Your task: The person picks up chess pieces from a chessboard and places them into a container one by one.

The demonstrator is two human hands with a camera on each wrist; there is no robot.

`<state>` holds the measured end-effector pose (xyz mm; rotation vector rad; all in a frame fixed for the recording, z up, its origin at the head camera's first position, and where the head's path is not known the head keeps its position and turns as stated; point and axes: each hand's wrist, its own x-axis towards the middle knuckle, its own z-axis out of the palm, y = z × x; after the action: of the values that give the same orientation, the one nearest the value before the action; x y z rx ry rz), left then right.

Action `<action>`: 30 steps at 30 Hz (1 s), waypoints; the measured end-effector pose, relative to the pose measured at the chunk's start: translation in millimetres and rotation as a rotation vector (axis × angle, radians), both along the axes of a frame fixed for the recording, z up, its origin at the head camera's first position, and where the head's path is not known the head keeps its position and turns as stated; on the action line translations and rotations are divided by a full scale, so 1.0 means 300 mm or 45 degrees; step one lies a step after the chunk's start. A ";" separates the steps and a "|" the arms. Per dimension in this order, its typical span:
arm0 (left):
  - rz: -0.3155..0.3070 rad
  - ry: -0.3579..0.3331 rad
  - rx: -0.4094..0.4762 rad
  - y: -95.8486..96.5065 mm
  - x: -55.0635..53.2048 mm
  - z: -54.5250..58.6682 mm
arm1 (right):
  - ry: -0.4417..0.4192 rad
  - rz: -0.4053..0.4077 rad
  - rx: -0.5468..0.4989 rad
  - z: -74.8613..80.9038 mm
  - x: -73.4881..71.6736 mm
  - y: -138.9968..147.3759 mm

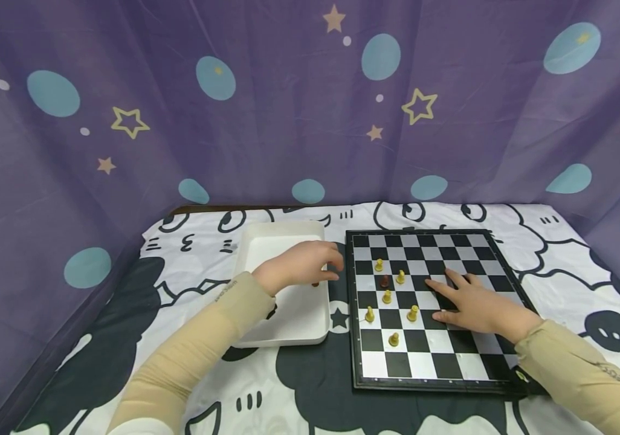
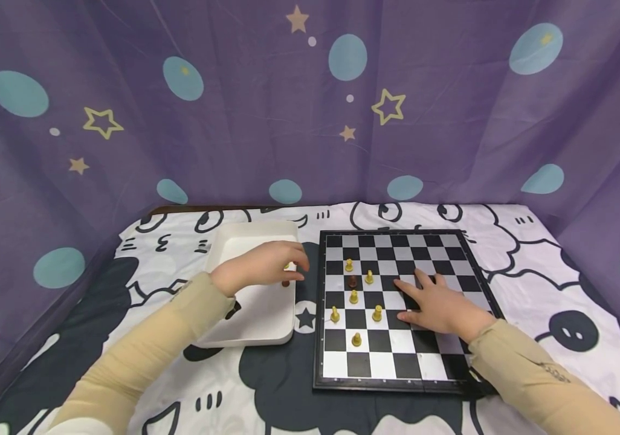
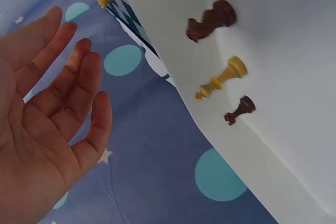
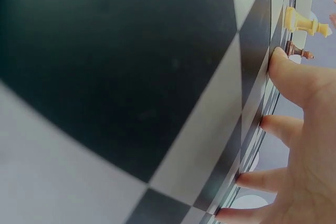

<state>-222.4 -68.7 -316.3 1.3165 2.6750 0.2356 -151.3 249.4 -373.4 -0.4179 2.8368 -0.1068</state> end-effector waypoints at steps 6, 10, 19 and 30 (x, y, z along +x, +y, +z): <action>-0.037 0.025 0.016 0.032 0.021 0.010 | -0.007 -0.007 -0.005 0.003 -0.001 -0.002; -0.070 0.035 0.014 0.051 0.031 0.009 | 0.004 0.000 -0.002 0.003 -0.004 -0.002; -0.129 0.050 -0.037 0.091 0.049 -0.002 | 0.022 0.008 -0.004 0.004 -0.002 0.001; -0.183 0.036 -0.103 0.138 0.081 -0.010 | 0.012 -0.003 -0.004 0.006 -0.005 0.002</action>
<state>-198.0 -27.2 -319.4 1.4888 2.5678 0.0907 -152.9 250.0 -371.7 -0.4169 2.8467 -0.1105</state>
